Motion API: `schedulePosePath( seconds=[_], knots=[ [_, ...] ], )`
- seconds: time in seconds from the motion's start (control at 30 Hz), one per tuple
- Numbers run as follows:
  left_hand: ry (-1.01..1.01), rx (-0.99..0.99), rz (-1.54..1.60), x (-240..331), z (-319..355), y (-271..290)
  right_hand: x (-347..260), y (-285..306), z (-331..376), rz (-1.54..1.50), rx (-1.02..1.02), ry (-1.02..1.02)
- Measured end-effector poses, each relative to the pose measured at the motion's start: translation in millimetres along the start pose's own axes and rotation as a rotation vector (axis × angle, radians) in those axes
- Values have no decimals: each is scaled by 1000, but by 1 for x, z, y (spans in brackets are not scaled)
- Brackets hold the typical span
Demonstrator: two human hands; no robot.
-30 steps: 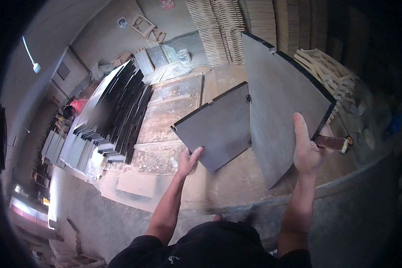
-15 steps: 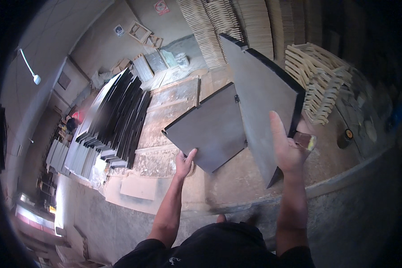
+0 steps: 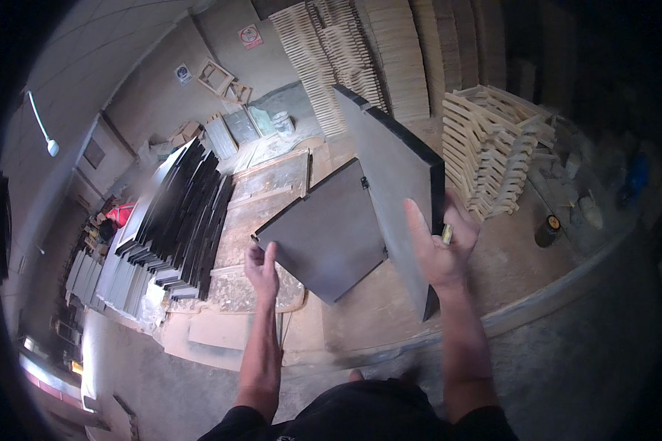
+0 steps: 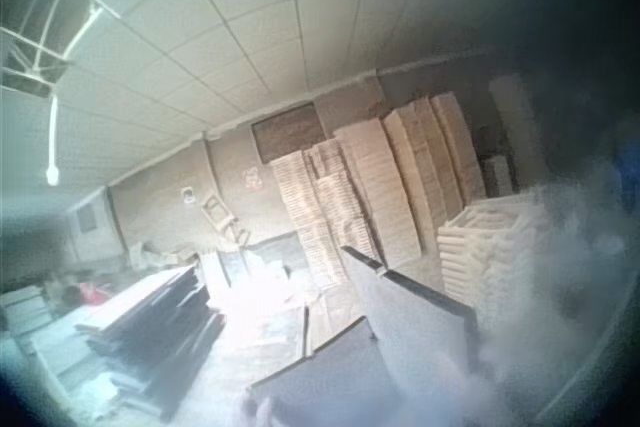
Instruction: The person repeatedly picks up rectangular window frames, places them on a workbench, and uses a small hammer to tap the frame edges. They then carry the frames to a nearby stack and place them on top of other frames. The process is repeated multiple times in a workshop setting.
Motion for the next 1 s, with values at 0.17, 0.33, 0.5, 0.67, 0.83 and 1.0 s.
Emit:
schedulePosePath(
  seconds=[0.17, 0.33, 0.5, 0.67, 0.83, 1.0],
  knots=[
    [38, 35, 250, 4, -12, -6, -2, 0, 0, -38, 12, 2],
    [4, -49, -104, 50, 37, -36, 6, 5, 0, -5, -13, -19],
    [-463, -642, -144, 131, 120, -124, 41, 15, 6, -200, -45, -319],
    [-406, -370, -243, 99, 98, -108, 100, 78, 35, -392, 64, -406],
    [87, -502, 6, 6, 112, -100, 150, 106, 45, -628, 71, -411],
    [307, -602, 216, -6, 106, -123, 148, 114, 44, -605, 109, -411]
  ],
)
Point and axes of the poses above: each hand's wrist, its own z-axis away from the middle knuckle, its own y-axis out of the back of the hand, x = y × z, the point moved 9 cm from there along -z, towards the middle knuckle, and after that the axes turned 15 degrees about z, right-handed, at the moved point
